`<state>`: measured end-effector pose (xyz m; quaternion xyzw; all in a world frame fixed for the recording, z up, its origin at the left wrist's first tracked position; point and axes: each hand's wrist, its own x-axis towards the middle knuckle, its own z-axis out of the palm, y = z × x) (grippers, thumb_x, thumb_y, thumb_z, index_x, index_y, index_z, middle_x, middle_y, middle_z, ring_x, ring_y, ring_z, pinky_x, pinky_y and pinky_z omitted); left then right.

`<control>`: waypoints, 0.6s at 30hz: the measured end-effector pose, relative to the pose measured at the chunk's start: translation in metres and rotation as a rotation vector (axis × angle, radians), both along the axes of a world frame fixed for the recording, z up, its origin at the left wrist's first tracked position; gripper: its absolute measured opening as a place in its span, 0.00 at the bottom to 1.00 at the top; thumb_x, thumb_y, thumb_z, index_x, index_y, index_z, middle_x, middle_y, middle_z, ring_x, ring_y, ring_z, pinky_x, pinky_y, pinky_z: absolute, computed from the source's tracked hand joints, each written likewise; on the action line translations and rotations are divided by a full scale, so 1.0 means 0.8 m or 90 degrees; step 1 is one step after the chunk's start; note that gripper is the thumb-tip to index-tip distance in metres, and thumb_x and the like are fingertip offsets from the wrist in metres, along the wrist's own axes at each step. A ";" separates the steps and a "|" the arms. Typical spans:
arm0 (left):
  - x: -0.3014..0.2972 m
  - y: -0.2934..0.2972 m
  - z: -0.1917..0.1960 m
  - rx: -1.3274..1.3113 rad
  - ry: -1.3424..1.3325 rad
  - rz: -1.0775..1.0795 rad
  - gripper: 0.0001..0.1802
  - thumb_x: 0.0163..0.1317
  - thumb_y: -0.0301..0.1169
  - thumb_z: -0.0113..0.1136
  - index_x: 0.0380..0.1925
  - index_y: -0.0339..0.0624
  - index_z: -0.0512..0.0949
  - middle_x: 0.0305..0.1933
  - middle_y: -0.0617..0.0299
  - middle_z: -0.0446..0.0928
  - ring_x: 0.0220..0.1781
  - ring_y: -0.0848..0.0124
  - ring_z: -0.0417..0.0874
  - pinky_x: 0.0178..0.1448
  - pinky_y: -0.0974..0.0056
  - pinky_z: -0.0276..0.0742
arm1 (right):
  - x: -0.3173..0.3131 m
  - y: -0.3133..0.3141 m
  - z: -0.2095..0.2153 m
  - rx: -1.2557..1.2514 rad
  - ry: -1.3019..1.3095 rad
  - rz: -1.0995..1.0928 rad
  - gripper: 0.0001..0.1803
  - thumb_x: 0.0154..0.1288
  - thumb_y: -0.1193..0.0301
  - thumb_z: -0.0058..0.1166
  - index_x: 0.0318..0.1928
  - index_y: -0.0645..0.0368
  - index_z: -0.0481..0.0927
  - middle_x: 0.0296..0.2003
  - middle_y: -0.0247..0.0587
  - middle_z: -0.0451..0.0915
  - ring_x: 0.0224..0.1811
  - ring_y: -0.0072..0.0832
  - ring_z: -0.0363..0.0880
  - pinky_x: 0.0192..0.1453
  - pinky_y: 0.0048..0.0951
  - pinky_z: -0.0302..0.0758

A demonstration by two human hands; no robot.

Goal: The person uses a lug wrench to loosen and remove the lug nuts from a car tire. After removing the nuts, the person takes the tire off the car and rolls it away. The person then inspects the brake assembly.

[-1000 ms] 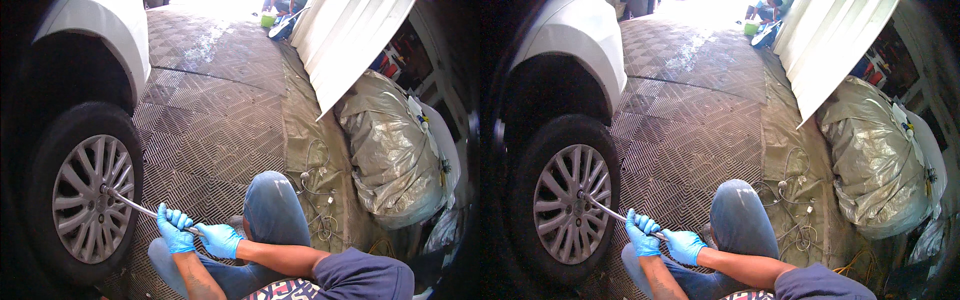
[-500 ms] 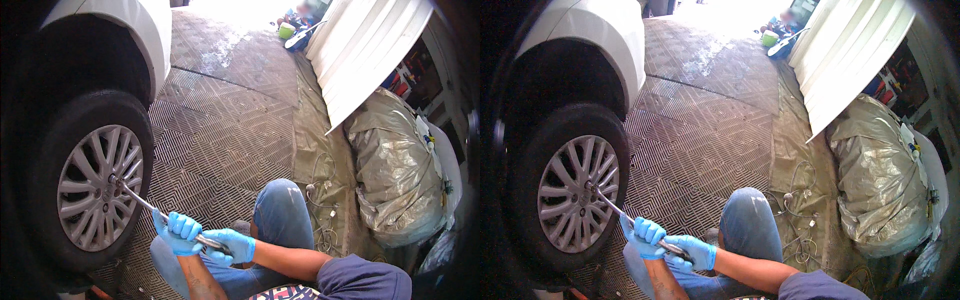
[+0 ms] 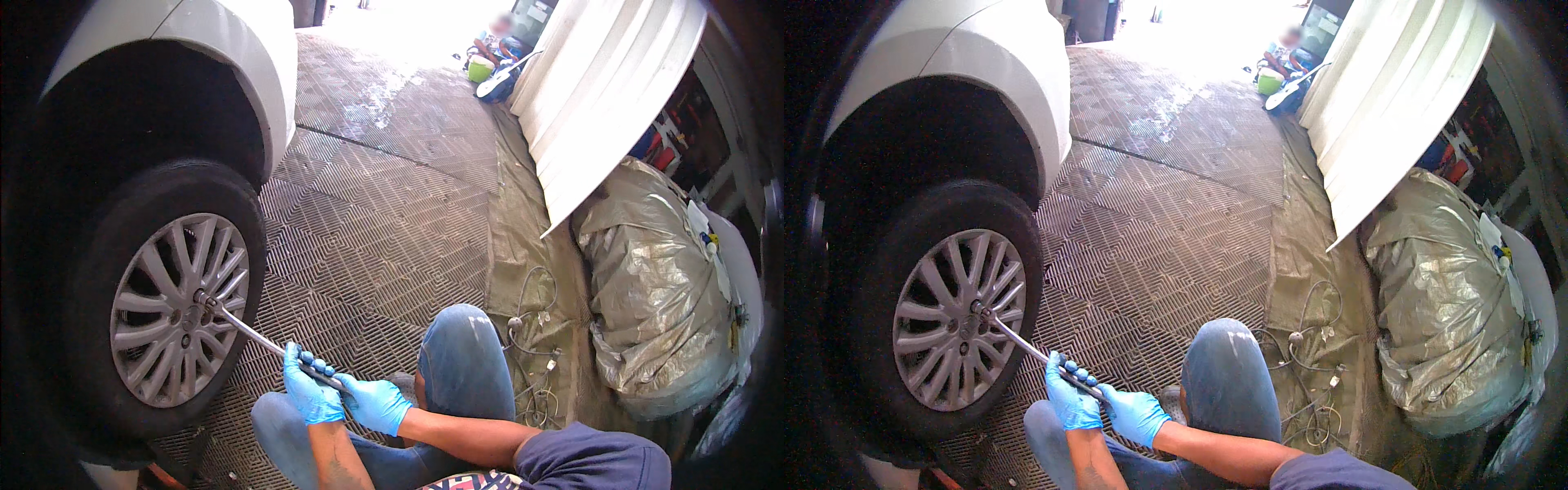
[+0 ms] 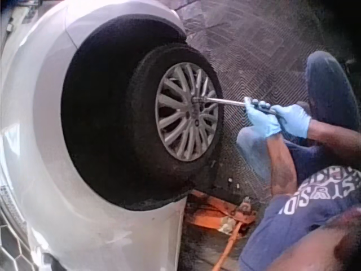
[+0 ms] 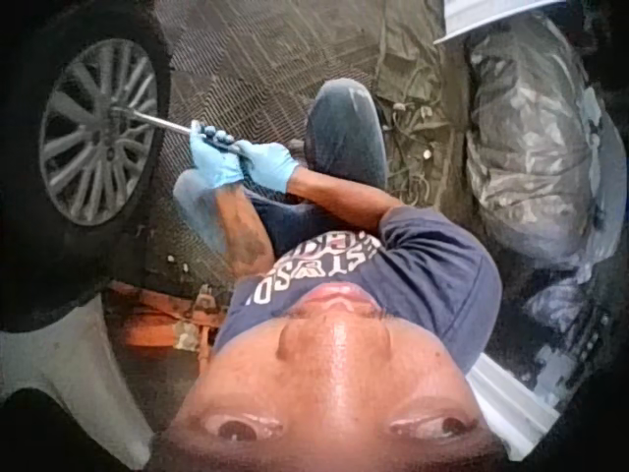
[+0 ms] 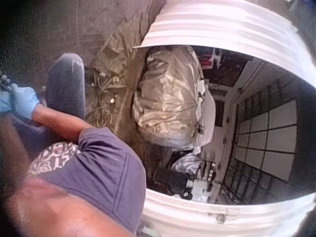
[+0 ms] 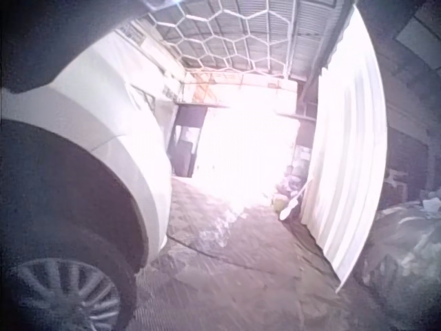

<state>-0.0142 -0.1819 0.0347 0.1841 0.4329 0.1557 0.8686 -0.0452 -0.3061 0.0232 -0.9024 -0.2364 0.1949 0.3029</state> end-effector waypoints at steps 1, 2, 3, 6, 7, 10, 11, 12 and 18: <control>0.001 -0.001 -0.004 0.006 0.003 -0.010 0.20 0.68 0.47 0.55 0.20 0.54 0.64 0.14 0.74 0.57 0.12 0.79 0.55 0.16 0.68 0.53 | -0.001 0.000 -0.003 0.030 -0.039 -0.028 0.13 0.65 0.68 0.49 0.48 0.55 0.72 0.28 0.59 0.80 0.27 0.53 0.80 0.31 0.52 0.74; -0.004 0.005 -0.009 -0.059 -0.113 -0.057 0.22 0.68 0.48 0.53 0.18 0.55 0.62 0.13 0.75 0.55 0.11 0.79 0.53 0.15 0.68 0.52 | 0.000 -0.002 -0.006 0.106 -0.006 -0.026 0.11 0.65 0.67 0.51 0.46 0.56 0.73 0.27 0.55 0.80 0.25 0.50 0.79 0.30 0.49 0.74; -0.012 0.017 -0.015 -0.124 -0.227 -0.105 0.24 0.69 0.49 0.52 0.16 0.55 0.61 0.11 0.75 0.54 0.11 0.79 0.51 0.15 0.69 0.50 | -0.001 -0.005 -0.009 0.181 0.028 -0.026 0.10 0.65 0.67 0.52 0.43 0.57 0.74 0.25 0.52 0.79 0.23 0.46 0.79 0.28 0.46 0.74; -0.024 0.039 -0.013 -0.294 -0.446 -0.175 0.29 0.69 0.58 0.43 0.13 0.56 0.57 0.10 0.75 0.48 0.10 0.79 0.45 0.15 0.67 0.45 | 0.008 -0.008 0.038 0.324 0.694 -0.072 0.17 0.69 0.56 0.54 0.36 0.58 0.77 0.17 0.28 0.73 0.14 0.18 0.71 0.17 0.23 0.67; -0.029 0.043 -0.014 -0.362 -0.524 -0.154 0.29 0.70 0.58 0.43 0.14 0.55 0.58 0.10 0.75 0.48 0.10 0.79 0.46 0.15 0.67 0.46 | 0.014 -0.013 0.045 0.387 0.803 -0.021 0.20 0.71 0.53 0.51 0.38 0.59 0.78 0.16 0.29 0.72 0.12 0.18 0.69 0.15 0.22 0.66; -0.031 0.045 -0.008 -0.476 -0.779 -0.150 0.29 0.71 0.59 0.41 0.16 0.54 0.59 0.10 0.75 0.49 0.10 0.80 0.48 0.16 0.69 0.50 | 0.003 -0.008 0.057 0.581 1.023 0.072 0.26 0.75 0.50 0.42 0.45 0.62 0.79 0.13 0.30 0.67 0.09 0.19 0.64 0.13 0.22 0.65; -0.030 0.044 -0.009 -0.472 -0.789 -0.158 0.29 0.71 0.58 0.41 0.16 0.53 0.58 0.10 0.75 0.49 0.10 0.80 0.47 0.15 0.70 0.49 | -0.006 -0.002 0.050 0.615 1.033 0.060 0.25 0.76 0.54 0.41 0.49 0.64 0.79 0.12 0.32 0.67 0.08 0.20 0.63 0.12 0.22 0.63; -0.028 0.043 -0.009 -0.468 -0.799 -0.165 0.29 0.72 0.56 0.42 0.15 0.53 0.57 0.10 0.75 0.48 0.10 0.80 0.46 0.14 0.70 0.47 | -0.004 -0.005 0.048 0.614 1.026 0.081 0.23 0.75 0.54 0.43 0.50 0.63 0.79 0.14 0.31 0.69 0.10 0.18 0.64 0.14 0.21 0.63; -0.020 0.048 -0.020 -0.158 -0.295 -0.236 0.27 0.70 0.54 0.49 0.16 0.54 0.63 0.10 0.75 0.51 0.09 0.79 0.51 0.16 0.69 0.51 | 0.002 -0.008 0.041 0.142 0.215 0.109 0.15 0.68 0.62 0.50 0.48 0.59 0.74 0.23 0.50 0.78 0.20 0.42 0.78 0.26 0.46 0.74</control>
